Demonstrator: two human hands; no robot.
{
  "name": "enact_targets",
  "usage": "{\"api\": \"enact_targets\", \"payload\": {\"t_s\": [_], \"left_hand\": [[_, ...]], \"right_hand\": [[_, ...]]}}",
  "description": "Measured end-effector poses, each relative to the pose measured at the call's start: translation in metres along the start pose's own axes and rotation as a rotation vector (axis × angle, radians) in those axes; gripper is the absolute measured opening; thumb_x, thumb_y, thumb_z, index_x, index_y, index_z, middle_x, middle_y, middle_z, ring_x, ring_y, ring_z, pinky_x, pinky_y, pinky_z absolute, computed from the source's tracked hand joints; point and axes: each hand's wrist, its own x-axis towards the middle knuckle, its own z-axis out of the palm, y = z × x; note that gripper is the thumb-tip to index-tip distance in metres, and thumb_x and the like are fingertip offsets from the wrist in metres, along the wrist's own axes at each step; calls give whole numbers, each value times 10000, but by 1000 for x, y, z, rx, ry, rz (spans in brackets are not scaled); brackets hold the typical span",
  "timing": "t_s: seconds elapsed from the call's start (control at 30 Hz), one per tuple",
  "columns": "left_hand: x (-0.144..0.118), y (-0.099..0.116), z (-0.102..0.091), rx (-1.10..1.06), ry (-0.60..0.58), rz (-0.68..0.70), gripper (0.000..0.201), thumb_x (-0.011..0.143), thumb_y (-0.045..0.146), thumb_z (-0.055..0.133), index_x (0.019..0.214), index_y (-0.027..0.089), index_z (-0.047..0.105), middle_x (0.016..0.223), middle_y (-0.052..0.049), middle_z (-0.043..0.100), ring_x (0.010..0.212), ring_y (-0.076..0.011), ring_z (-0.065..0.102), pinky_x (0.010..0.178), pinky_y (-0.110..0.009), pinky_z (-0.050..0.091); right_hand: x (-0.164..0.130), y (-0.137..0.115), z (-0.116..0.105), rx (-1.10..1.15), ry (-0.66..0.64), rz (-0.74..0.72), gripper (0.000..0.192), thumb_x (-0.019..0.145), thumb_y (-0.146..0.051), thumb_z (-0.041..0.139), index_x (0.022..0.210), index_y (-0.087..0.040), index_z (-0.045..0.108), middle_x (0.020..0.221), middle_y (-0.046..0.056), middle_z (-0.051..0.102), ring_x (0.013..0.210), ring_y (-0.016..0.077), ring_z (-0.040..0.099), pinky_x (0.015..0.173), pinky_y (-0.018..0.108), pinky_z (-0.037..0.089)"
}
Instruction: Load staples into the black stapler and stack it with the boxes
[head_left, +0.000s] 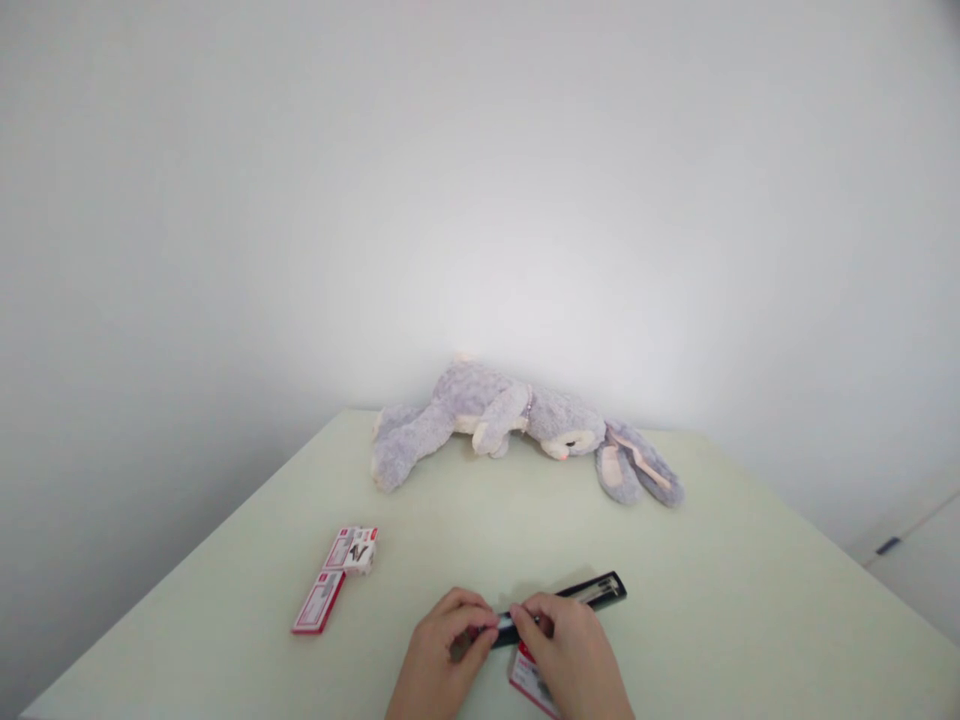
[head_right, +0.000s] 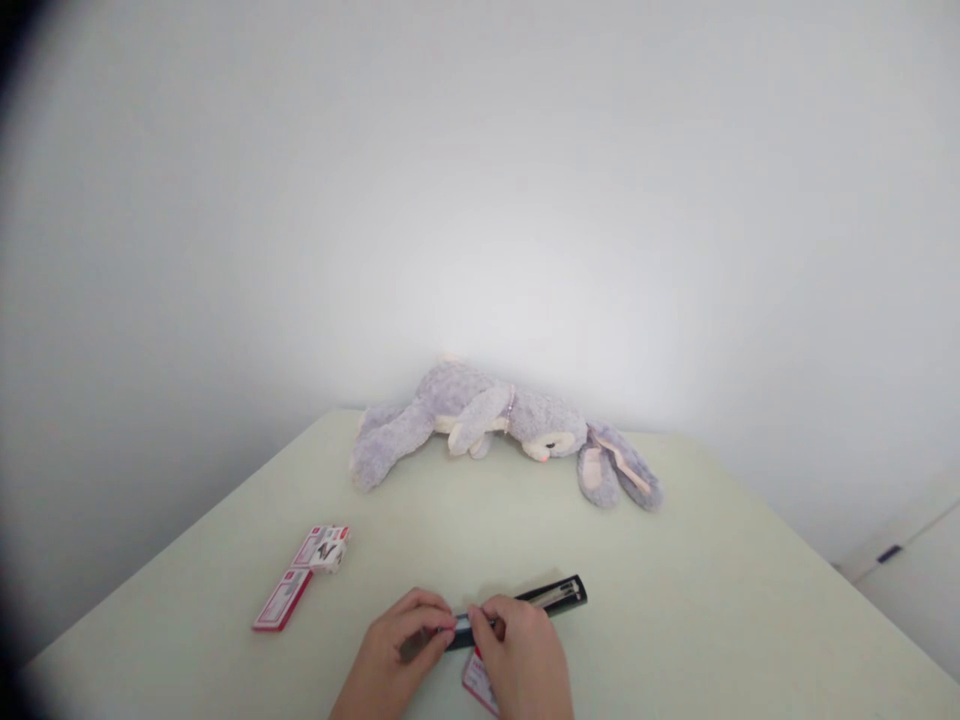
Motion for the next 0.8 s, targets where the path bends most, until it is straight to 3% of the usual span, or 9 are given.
{"api": "enact_targets", "payload": {"t_s": [0.3,0.57,0.8], "left_hand": [[4,-6,-2,-68,20,-51,110,923,315,655,896,229,719,948,-30,703,836,-165,651,775,-261,513],[3,-7,-2,-64,20,-57,63,901,254,658,895,229,715,936,-23,695,826,-162,646,773,-260,502],[7,-4,-3,-105,45,-93,44,872,231,674,866,217,715,903,-18,690,802,-159,637,748,-255,486]], "right_hand": [[6,-2,23,245,34,110,381,908,-490,596,679,-209,713,600,-1,645,602,172,575,582,265,356],[3,-3,15,73,54,44,476,968,-525,472,627,-236,637,614,18,643,614,192,571,609,297,339],[10,7,26,255,1,89,521,909,-592,500,606,-190,635,553,-10,519,587,160,460,579,279,308]]}}
